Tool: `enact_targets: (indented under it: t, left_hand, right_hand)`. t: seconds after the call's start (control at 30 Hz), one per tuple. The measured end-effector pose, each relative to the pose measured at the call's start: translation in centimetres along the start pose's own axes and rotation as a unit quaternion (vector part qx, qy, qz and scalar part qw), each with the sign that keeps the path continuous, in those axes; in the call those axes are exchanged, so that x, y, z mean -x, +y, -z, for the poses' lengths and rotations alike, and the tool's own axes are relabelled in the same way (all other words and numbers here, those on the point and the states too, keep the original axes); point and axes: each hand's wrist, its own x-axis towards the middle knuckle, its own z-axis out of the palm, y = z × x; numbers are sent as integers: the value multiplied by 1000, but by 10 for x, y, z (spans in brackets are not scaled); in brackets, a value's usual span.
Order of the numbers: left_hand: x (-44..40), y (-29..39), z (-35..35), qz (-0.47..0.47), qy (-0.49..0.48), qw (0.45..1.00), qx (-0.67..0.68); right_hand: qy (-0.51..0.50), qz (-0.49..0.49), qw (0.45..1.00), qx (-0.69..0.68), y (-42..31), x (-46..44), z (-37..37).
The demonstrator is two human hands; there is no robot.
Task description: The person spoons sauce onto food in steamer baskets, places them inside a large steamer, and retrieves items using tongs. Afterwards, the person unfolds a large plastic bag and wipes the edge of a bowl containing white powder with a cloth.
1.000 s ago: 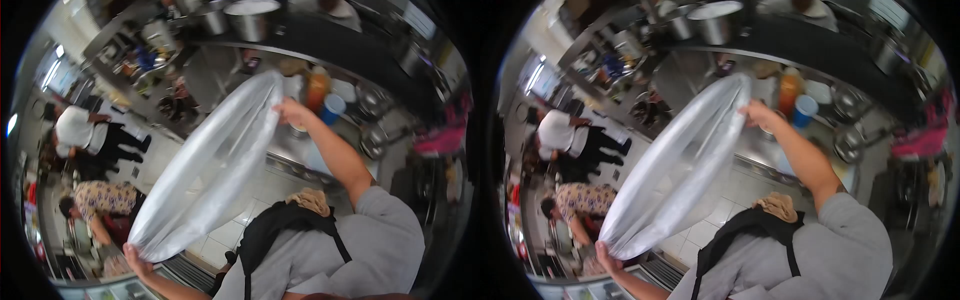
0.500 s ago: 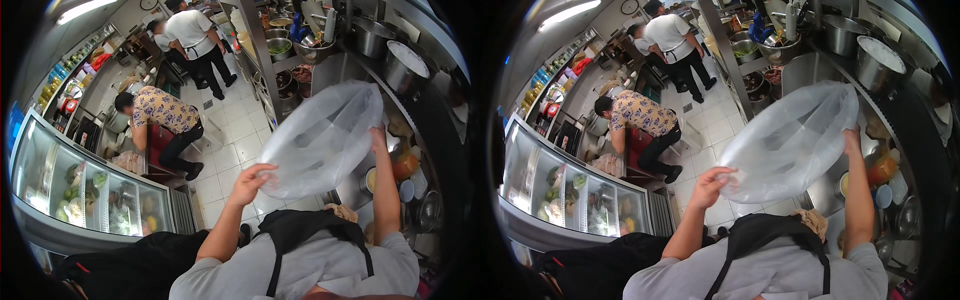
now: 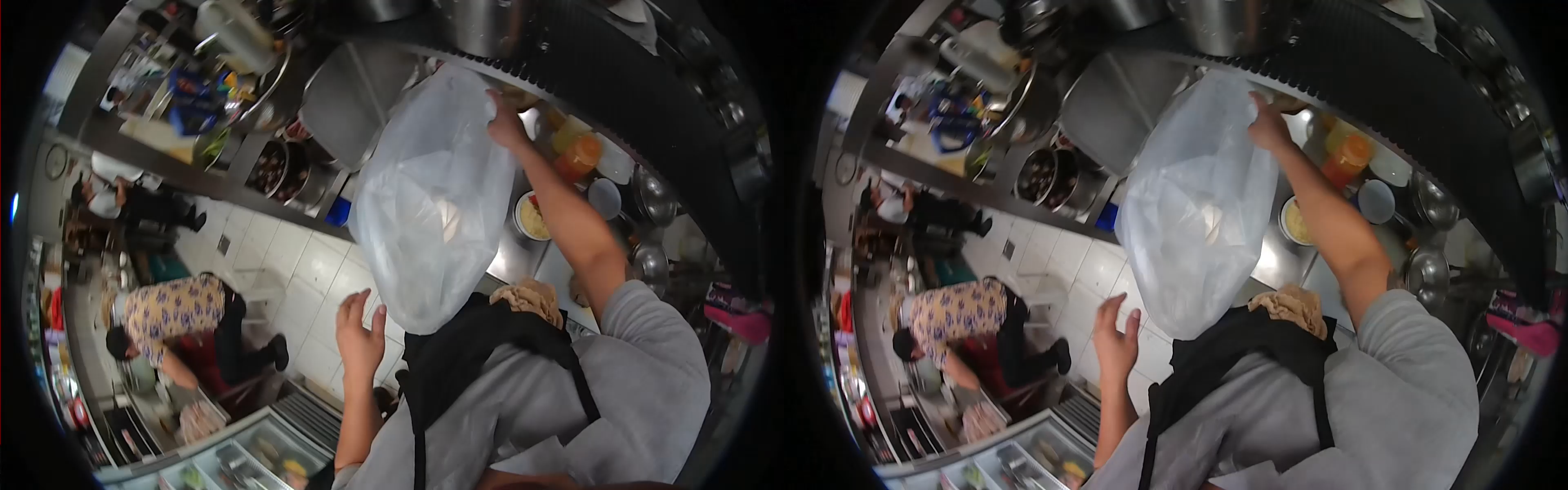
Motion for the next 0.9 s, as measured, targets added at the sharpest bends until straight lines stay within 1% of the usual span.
enact_targets:
  t: [0.07, 0.1, 0.13, 0.17, 0.2, 0.23, 0.27, 0.3, 0.33, 0.37, 0.43, 0.47, 0.5, 0.57, 0.63, 0.67, 0.7, 0.77, 0.8, 0.83, 0.9]
  left_hand:
    - [-58, 24, -5, -126, -8, 992, 3]
    - [-91, 34, -18, -177, -12, 984, 11]
    - [-132, 37, -38, -232, -12, 973, 17]
    - [-174, 33, -65, -251, 3, 968, -22]
    - [-217, 18, -100, -240, 20, 970, -27]
    - [-250, 14, -127, -162, 16, 981, -101]
    - [-279, 10, -152, -84, 13, 981, -175]
    - [-305, -7, -177, -65, -104, 987, -108]
    - [-331, -31, -197, -44, -222, 973, -43]
    - [-350, -42, -214, -22, -335, 942, 20]
    - [-368, -29, -227, -147, -305, 940, -32]
    - [-374, -20, -227, -209, -286, 933, -59]
    - [-381, -12, -226, -227, -250, 938, -76]
    - [-378, 68, -173, -263, -168, 945, -103]
    - [-386, 97, -139, -320, -120, 931, -125]
    - [-393, 103, -131, -348, -93, 923, -135]
    - [-399, 103, -135, -322, -83, 916, -225]
    - [-413, 88, -160, -260, -60, 879, -396]
    - [-425, 60, -188, -293, 14, 843, -451]
    - [-419, 64, -184, -319, 26, 826, -464]
    - [-389, 84, -180, -368, 52, 789, -489]
  right_hand:
    - [-18, -80, 991, 109, -21, 13, 7]
    - [14, -63, 975, 213, -30, 18, 6]
    - [45, -44, 947, 314, -40, 22, 3]
    - [78, -24, 908, 411, -52, 23, 0]
    - [42, -3, 928, 370, -69, 25, -3]
    - [17, 99, 947, 305, -60, 21, -25]
    - [-7, 200, 951, 235, -45, 15, -53]
    - [-155, 136, 975, 86, -41, 12, -74]
    - [-223, 75, 971, 48, -39, 18, -87]
    - [-284, 8, 959, 17, -38, 23, -101]
    - [-264, -104, 940, 191, -38, 39, -112]
    - [-248, -115, 943, 189, -34, 36, -109]
    - [-233, -129, 946, 183, -29, 37, -107]
    - [-208, -156, 948, 183, -17, 25, -101]
    - [-195, -183, 945, 188, -3, 1, -98]
    - [-182, -185, 940, 220, 3, -7, -93]
    - [-170, -188, 934, 251, 12, -9, -86]
    - [-149, -185, 923, 301, 34, -15, -76]
    - [-141, -180, 919, 320, 45, -19, -76]
    - [-131, -171, 914, 343, 52, -24, -75]
    - [-125, -173, 914, 344, 55, -32, -70]
